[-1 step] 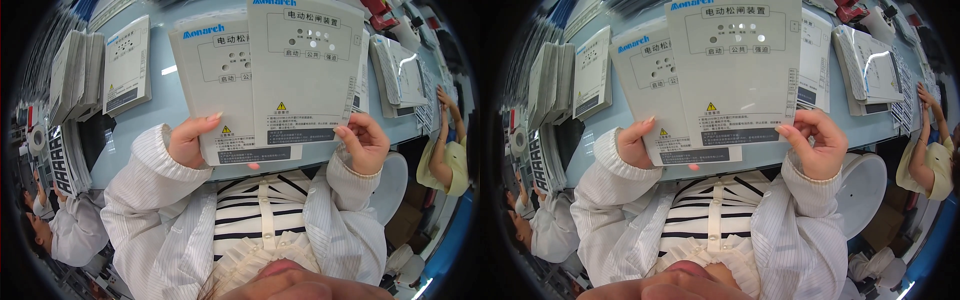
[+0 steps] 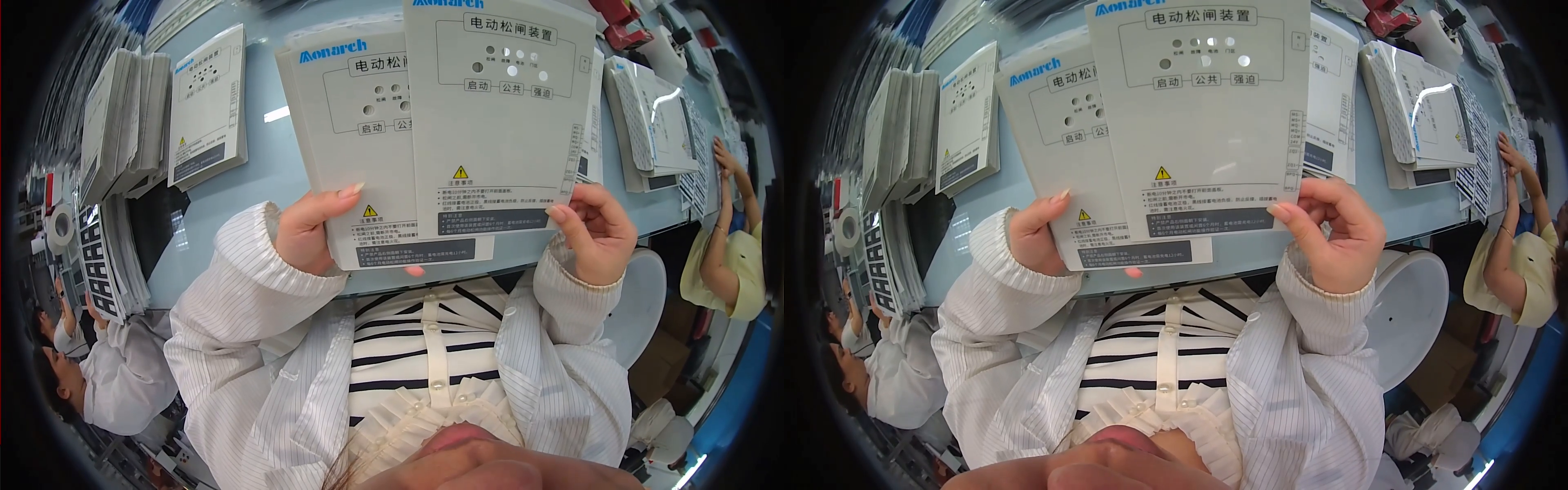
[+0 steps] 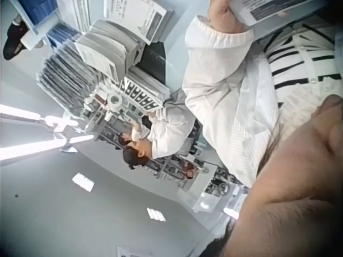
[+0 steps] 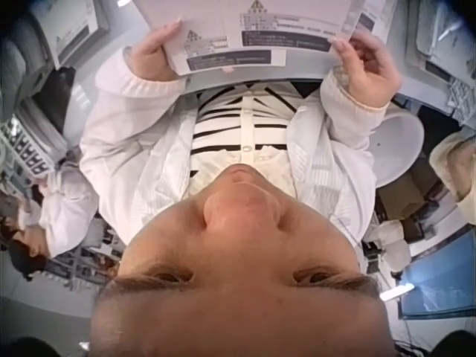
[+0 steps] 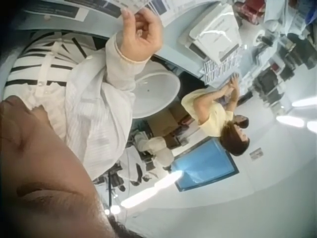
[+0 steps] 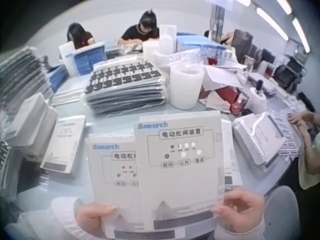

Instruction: The recorder is sorting and inspecting a stack of technical manuals or device instructions at a workstation.

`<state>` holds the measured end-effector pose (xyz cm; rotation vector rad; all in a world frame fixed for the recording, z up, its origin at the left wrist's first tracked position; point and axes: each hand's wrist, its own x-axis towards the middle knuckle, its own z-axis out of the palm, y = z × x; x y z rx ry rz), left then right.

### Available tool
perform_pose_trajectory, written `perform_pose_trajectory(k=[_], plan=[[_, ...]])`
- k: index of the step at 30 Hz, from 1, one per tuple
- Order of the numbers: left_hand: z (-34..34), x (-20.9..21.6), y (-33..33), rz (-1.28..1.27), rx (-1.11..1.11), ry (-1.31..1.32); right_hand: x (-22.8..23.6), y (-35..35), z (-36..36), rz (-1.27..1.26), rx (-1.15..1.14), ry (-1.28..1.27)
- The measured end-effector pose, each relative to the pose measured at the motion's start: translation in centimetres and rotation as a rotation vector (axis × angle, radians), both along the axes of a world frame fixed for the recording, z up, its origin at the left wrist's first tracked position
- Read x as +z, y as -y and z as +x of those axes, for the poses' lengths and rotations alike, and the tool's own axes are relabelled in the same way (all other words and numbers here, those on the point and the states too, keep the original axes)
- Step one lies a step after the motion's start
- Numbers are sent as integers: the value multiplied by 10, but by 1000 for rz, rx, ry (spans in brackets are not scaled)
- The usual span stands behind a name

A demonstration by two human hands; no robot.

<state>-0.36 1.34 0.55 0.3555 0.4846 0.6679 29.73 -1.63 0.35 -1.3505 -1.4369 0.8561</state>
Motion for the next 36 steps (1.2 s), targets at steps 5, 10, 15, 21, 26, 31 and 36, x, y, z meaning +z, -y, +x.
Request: perform_pose_trajectory(k=[5, 10, 15, 21, 26, 31, 36], plan=[[-1, -4, 1, -13, 15, 53, 4, -10, -1, 19, -392, -107], [-4, -13, -1, 34, 4, 168, -11, -31, 29, 140, -436, 181], [-6, -15, 0, 8, 8, 151, -3, -34, 8, 164, -511, 456], [-4, -8, 0, -26, -4, 95, -1, -20, -5, 219, -366, 263], [-7, -11, 0, -1, -10, 52, 11, -6, -31, 25, 146, 157], [-4, -7, -1, 15, -5, 51, 13, -2, -39, -198, 268, 60], [-2, -3, 0, 17, -25, 44, 8, 1, -40, -278, 269, -155]])
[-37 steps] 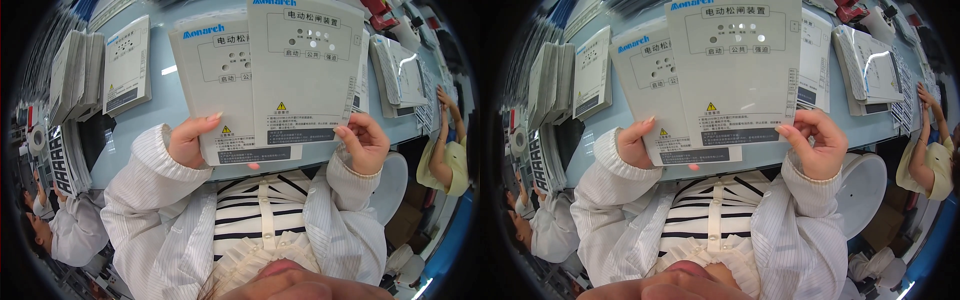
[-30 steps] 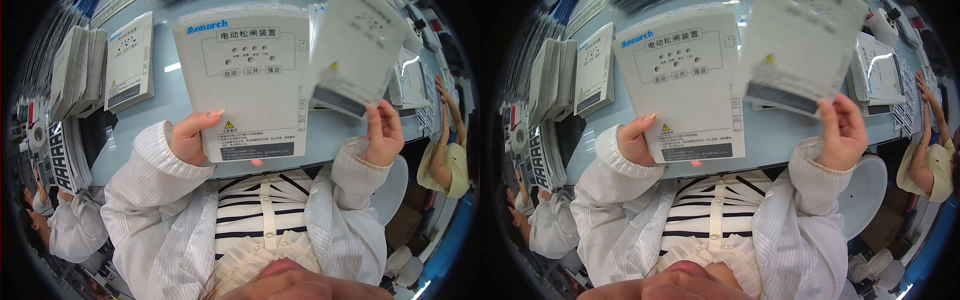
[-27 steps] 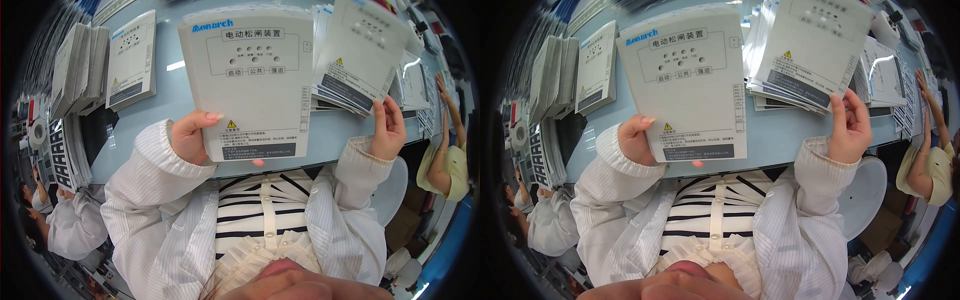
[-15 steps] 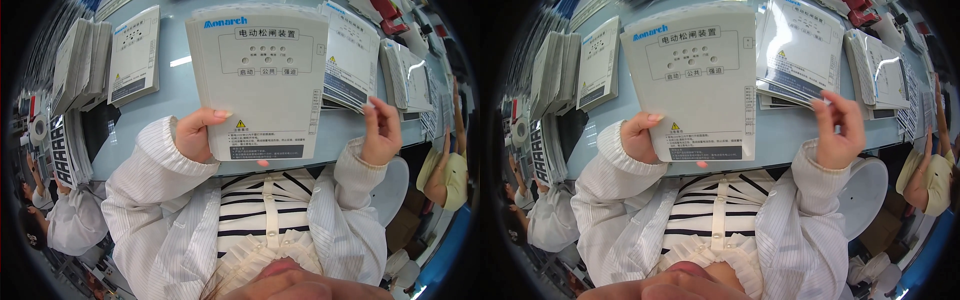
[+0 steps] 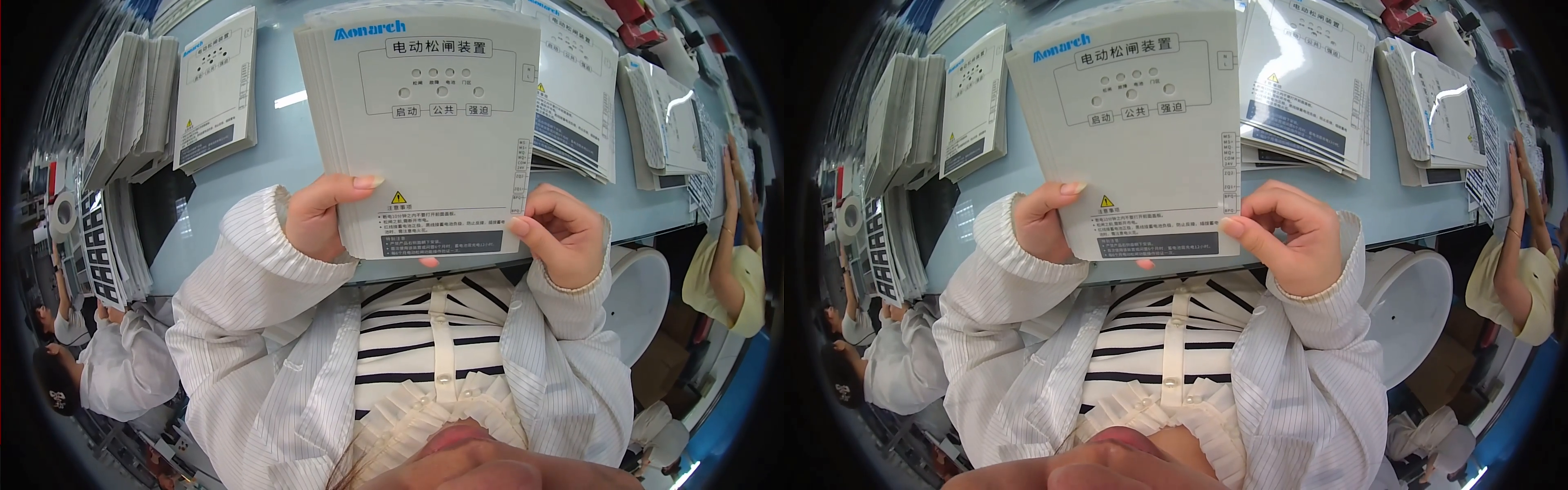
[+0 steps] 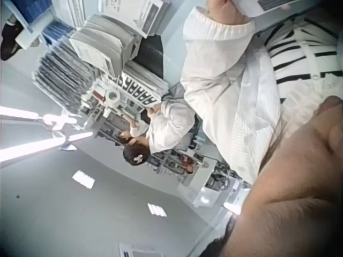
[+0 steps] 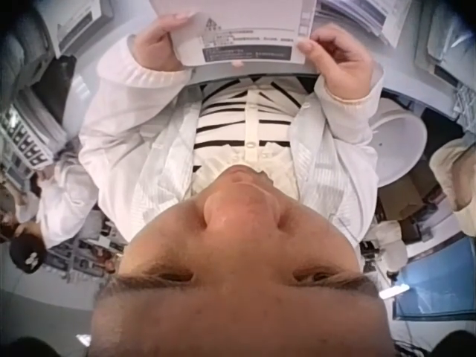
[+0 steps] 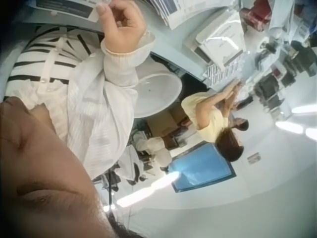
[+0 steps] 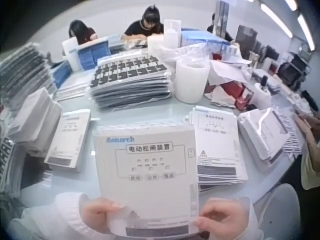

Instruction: The recorder is sorting and inspecting a stack of technical manuals or device instructions at a workstation.

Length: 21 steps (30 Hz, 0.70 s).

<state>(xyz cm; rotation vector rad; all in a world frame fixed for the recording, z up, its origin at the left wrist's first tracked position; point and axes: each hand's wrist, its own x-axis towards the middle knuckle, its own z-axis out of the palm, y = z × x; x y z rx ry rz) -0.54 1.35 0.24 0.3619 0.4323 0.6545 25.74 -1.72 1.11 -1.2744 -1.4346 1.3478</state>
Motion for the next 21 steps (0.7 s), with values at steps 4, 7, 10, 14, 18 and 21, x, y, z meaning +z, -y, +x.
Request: perform_pose_trajectory(k=[4, 7, 10, 14, 18, 21], plan=[[-2, -3, 1, 19, -23, -5, 0, 1, 0, -48, -23, -66], [-1, -2, 2, -15, 18, -32, -3, -1, 4, 45, -61, -26], [-2, -5, 3, -17, 13, -7, -3, -6, 11, 121, -232, 35], [0, -5, 1, -19, 43, 31, -6, -14, 35, 143, -412, 30], [2, -2, 0, -51, 68, 44, -9, -20, 50, 194, -613, 34], [1, -3, 1, -28, 40, 56, -9, -20, 55, 211, -639, 58]])
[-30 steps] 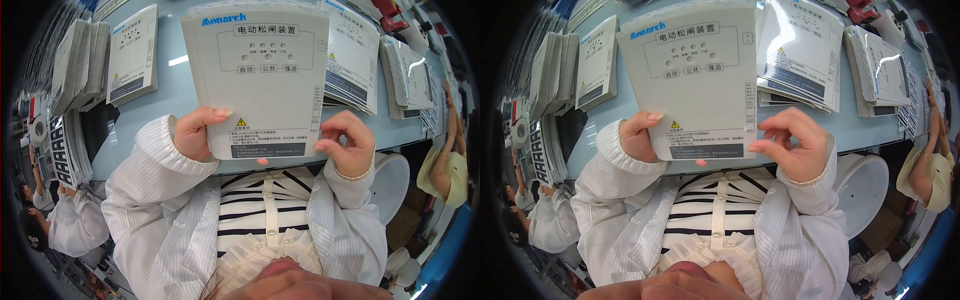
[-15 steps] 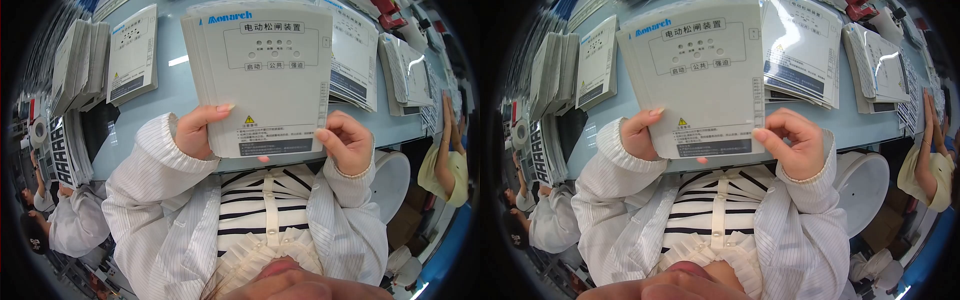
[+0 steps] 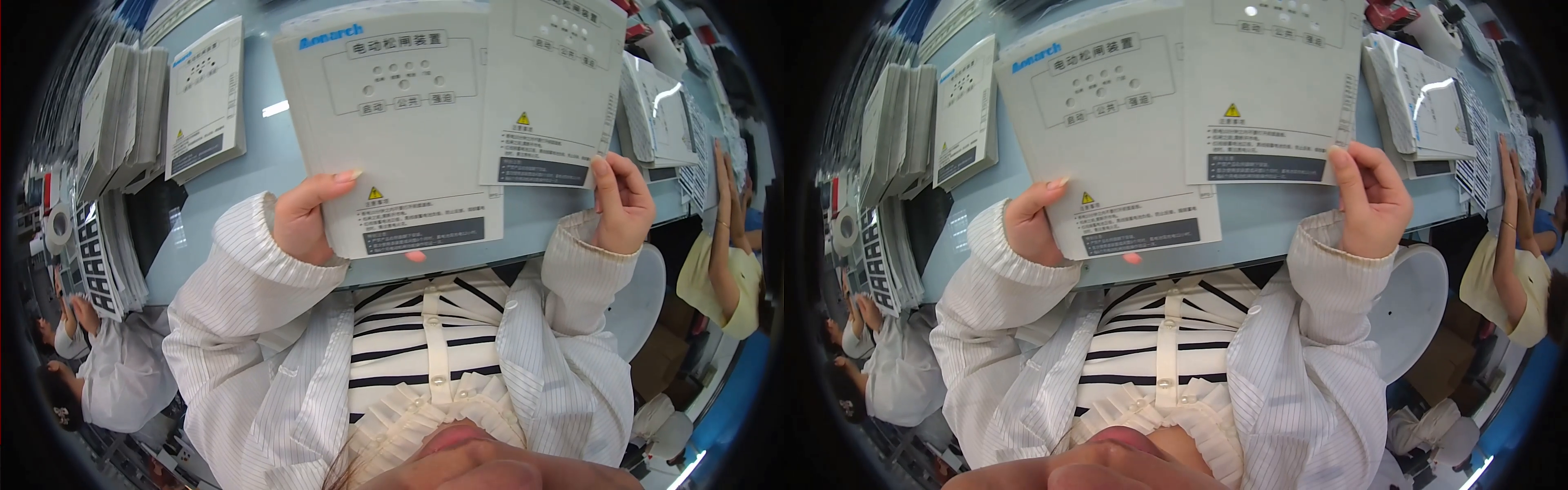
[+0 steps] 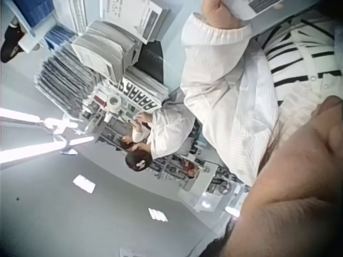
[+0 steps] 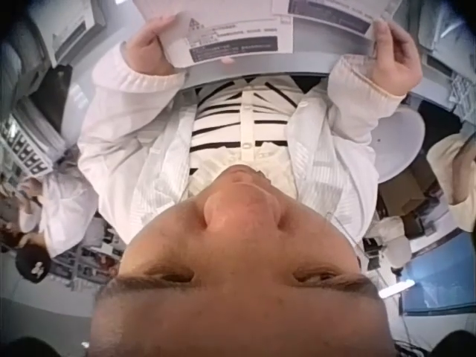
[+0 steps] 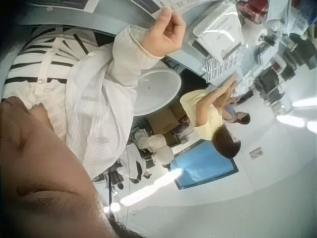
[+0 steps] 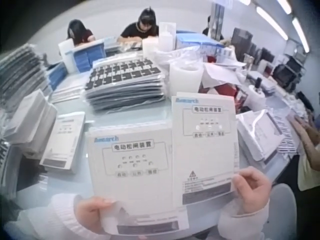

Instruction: The recorder is sorting and inspecting a stack of technical manuals or device instructions at a workstation.

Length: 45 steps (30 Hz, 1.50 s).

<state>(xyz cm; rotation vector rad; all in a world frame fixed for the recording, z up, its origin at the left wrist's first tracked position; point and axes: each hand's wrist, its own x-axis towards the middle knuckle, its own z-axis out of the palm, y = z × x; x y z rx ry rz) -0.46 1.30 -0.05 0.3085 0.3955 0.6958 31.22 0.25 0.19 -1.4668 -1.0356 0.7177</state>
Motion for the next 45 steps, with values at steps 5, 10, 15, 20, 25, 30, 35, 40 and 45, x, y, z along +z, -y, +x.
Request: perform_pose_trajectory(k=[5, 10, 15, 20, 25, 30, 35, 40, 45], plan=[[-2, -1, 2, -18, 31, -6, -1, 0, -3, 14, 5, -33], [0, -1, 0, -9, 65, -37, -1, -3, -2, 32, 47, -5], [-3, -3, 0, -16, 99, -134, -10, -12, 6, 124, -151, 353], [0, -3, 1, -11, 92, -70, -8, -17, -2, 60, -211, 590], [-2, -5, 0, 76, 34, 35, 3, -8, -18, 151, -216, 635], [-4, -5, 1, 17, 6, 6, 13, 9, -39, -46, 577, 96], [-2, 1, -1, 32, 2, -66, 10, 15, -51, -201, 684, -48], [0, 2, 1, -3, 44, -96, 13, 16, -56, -307, 652, -243], [-1, 3, 2, 26, 33, -46, 13, 16, -59, -300, 625, -249]])
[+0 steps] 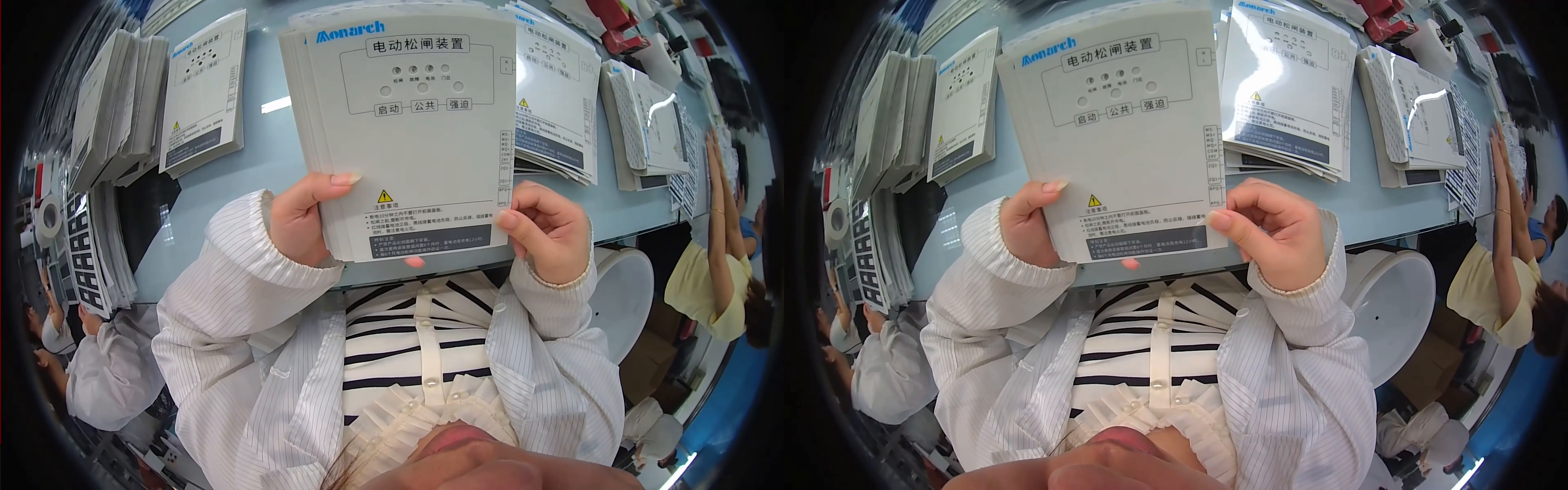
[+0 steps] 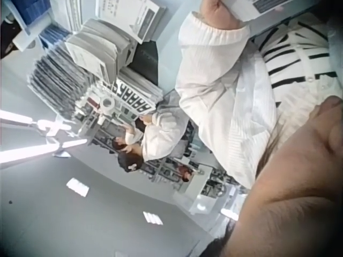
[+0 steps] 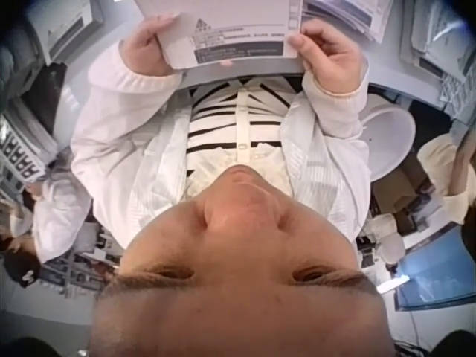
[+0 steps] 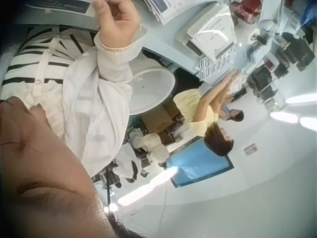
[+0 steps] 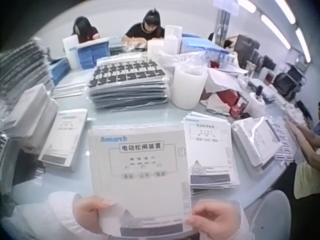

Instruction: The recorder is sorting and inspecting a stack of technical manuals or device instructions at a workstation.

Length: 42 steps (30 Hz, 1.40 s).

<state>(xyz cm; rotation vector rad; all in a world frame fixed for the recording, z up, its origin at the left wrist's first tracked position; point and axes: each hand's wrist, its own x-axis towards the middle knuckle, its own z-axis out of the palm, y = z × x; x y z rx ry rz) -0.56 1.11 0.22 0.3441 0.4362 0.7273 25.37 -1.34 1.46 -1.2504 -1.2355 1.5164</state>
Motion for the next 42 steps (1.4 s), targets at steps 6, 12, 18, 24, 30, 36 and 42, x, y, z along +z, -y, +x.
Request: perform_pose_trajectory(k=[6, 12, 18, 24, 30, 36, 42], plan=[[2, 2, 0, -70, 18, -33, -5, -1, 8, 106, -130, 37], [0, -1, -2, 8, 33, 56, -9, -13, 45, 256, -536, 108], [1, -1, -2, -3, 22, 40, -25, -32, 69, 368, -694, 409], [-2, -5, -3, 25, 8, 39, -3, -26, 40, 708, -712, 995], [0, -7, 0, 1, 45, 113, 29, -9, -7, 1405, -42, 1029], [0, -6, -2, -45, 74, 8, 38, 1, -68, 1671, -233, 901], [4, -9, -6, 77, 21, 78, 71, 26, -12, 1818, -299, 881]])
